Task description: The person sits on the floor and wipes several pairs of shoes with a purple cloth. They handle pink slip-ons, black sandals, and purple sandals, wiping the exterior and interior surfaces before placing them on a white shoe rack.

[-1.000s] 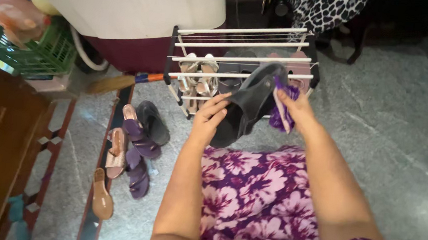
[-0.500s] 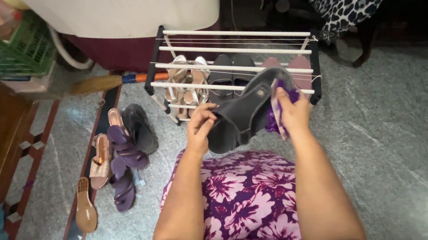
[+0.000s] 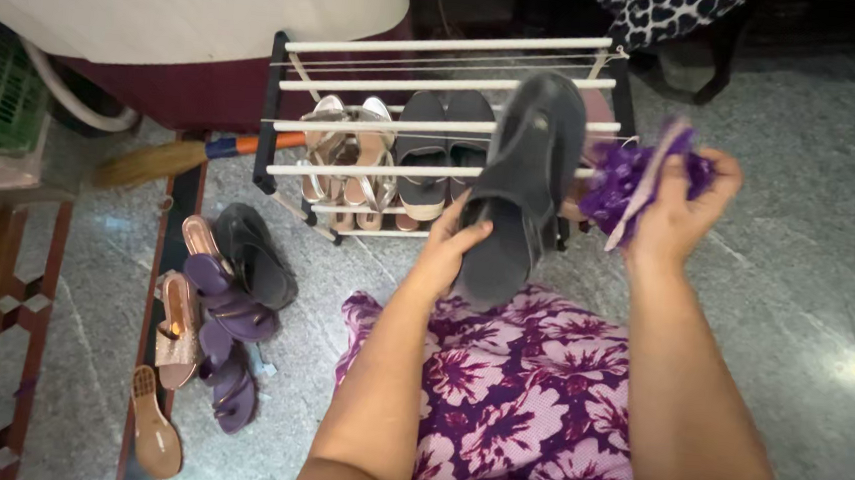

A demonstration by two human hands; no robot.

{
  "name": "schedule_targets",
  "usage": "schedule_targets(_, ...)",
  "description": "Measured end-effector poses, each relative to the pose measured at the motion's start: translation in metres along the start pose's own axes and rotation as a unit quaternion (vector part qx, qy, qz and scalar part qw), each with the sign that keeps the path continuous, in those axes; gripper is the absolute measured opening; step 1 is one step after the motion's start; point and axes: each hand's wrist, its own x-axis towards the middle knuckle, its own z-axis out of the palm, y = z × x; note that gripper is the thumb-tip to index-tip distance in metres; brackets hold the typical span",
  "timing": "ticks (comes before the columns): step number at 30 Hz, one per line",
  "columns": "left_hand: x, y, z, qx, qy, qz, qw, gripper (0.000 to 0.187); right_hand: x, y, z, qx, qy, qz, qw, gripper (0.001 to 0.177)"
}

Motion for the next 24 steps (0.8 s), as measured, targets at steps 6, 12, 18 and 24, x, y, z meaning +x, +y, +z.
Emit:
schedule_targets(6,0.002,-0.015,0.023,-0.094,-0.004,0.042,0.995,0.091,-0.038,-0.004,0.004,-0.042,-0.102,-0.108,0.988,0.013)
schedule_targets(12,-0.007,-0.035,0.040,-0.355,-0.126,0.083,0.923,0.087,-0.074,-0.069,0.043,-0.211,-0.470,-0.175,0.839,0.041)
schedule_targets(18,0.001,-0.038,0.015,-0.419,-0.151,-0.040,0.894,0.105,-0.074,-0.101,0.048,-0.200,-0.565,-0.191,0.778,0.053)
schedule_targets(24,0.008,-0.048,0.013,-0.413,-0.180,-0.120,0.885,0.101,-0.079,-0.058,0.018,-0.157,-0.513,0.031,0.844,0.039)
